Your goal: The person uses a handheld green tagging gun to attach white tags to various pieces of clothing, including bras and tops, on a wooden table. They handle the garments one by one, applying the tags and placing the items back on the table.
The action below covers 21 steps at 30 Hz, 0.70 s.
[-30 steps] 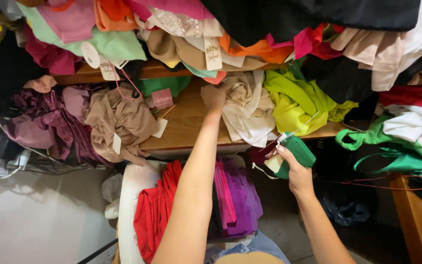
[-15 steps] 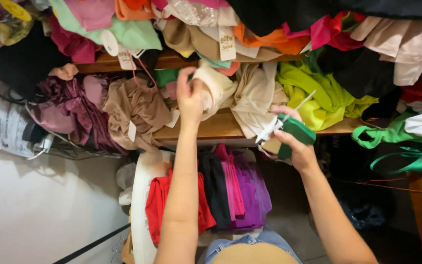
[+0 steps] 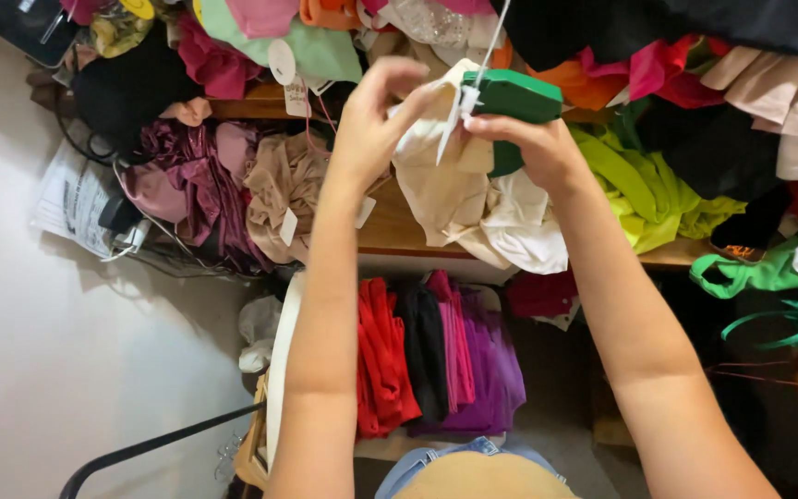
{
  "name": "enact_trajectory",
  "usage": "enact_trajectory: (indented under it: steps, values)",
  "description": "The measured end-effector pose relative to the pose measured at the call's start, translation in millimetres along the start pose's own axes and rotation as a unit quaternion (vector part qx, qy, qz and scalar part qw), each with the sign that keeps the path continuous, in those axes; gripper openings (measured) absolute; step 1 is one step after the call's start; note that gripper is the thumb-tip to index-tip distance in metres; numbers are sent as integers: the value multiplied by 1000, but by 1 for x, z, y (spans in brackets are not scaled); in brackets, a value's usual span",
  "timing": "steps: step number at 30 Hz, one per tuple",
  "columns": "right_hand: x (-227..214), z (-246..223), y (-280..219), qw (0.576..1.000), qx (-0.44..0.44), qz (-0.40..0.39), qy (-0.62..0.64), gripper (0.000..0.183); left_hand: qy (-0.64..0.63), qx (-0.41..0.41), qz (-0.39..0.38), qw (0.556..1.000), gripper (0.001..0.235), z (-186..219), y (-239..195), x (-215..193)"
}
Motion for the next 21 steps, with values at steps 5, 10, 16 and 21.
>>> enact_trajectory:
  steps: [5, 10, 16, 21]
  values:
    - [0, 9, -11, 998, -14, 39, 45, 17, -155, -182, 3, 971, 68, -101, -84, 18]
    - [-1, 29, -6, 993, 2, 40, 108, 20, -188, -292, 6, 938, 77, -93, -120, 61]
    - [-17, 22, -28, 984, 5, 52, 169, 12, -245, -95, 221, 939, 12, -64, -123, 9]
    - [-29, 42, -82, 958, 77, 125, 245, 20, -6, -18, 331, 943, 27, 23, -155, -32]
Point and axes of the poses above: each hand's wrist, its own y-axis towards the middle knuckle, its own x-axis out of the palm, z = x × y, the point moved 8 cm from there along y, towards the middle knuckle, and after that the axes turned 5 degrees about -z, right-handed, at the moved point
